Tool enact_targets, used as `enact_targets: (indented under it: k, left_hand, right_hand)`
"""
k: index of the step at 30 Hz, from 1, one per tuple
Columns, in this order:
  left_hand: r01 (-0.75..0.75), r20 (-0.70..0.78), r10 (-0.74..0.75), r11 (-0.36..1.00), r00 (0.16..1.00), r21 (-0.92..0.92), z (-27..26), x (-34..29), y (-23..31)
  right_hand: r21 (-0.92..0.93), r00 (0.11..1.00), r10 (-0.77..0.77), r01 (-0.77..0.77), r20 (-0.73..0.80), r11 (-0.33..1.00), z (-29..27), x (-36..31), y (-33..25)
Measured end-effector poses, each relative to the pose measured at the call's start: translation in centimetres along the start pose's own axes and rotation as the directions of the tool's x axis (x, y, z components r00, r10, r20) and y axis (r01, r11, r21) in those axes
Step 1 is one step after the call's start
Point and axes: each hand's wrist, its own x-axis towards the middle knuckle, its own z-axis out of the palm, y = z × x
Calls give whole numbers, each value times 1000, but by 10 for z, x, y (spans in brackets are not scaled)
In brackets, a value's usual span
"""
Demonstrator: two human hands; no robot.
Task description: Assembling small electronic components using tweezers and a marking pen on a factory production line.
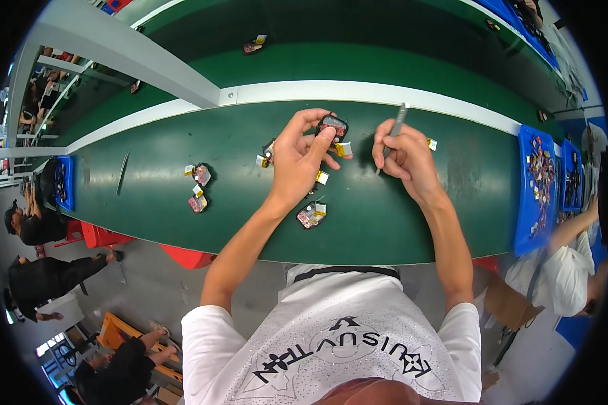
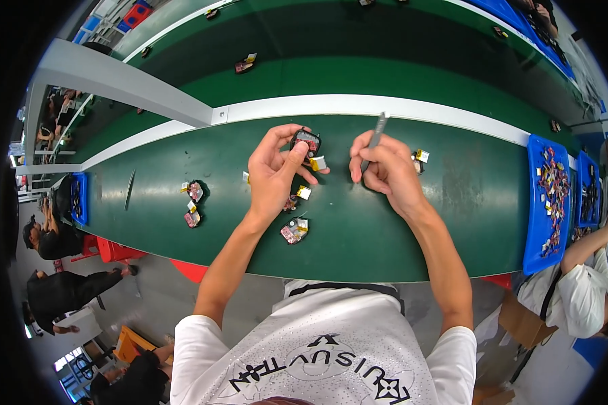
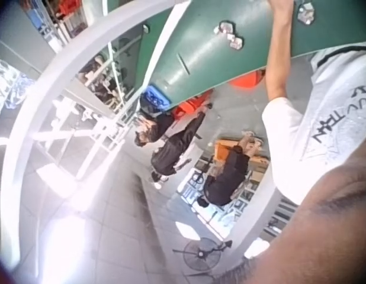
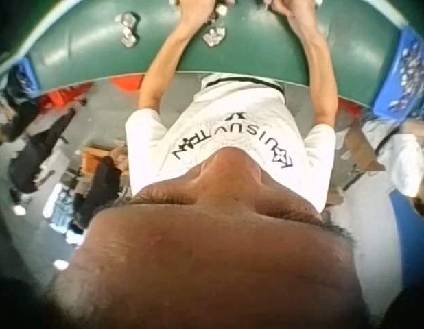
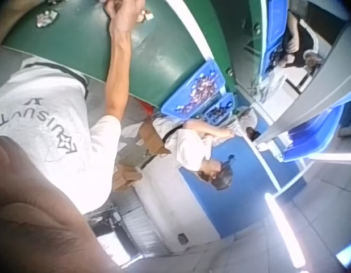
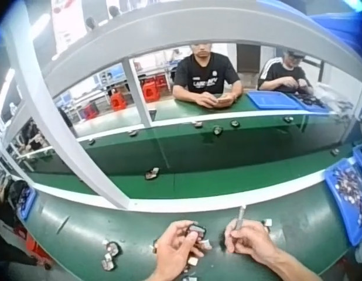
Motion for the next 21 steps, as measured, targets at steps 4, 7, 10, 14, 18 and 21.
enact_targets:
  k: [4, 7, 10, 14, 18, 21]
  left_hand:
    - [-2, -12, 3, 994, 1000, 105, 1, -4, -7]
    - [0, 0, 0, 987, 1000, 160, 2, -4, -10]
    - [24, 10, -26, 989, 1000, 145, 4, -4, -8]
    - [137, 66, -135, 990, 989, -25, 4, 1, -3]
    - [202, 124, -192, 977, 974, -75, -3, 3, -3]
    - [208, 127, -200, 977, 972, -48, -2, 3, 1]
  right_hand:
    - [-251, 991, 110, -126, -77, 960, 23, -3, 0]
    - [-371, 998, 10, -30, -56, 928, 26, -5, 12]
    - [-448, 994, -42, -7, -97, 894, 28, -5, 19]
    - [-427, 988, -78, 16, -129, 904, 25, -4, 21]
    - [-393, 988, -85, 29, -127, 919, 21, -3, 21]
    - [-372, 990, -74, 26, -116, 928, 22, -3, 19]
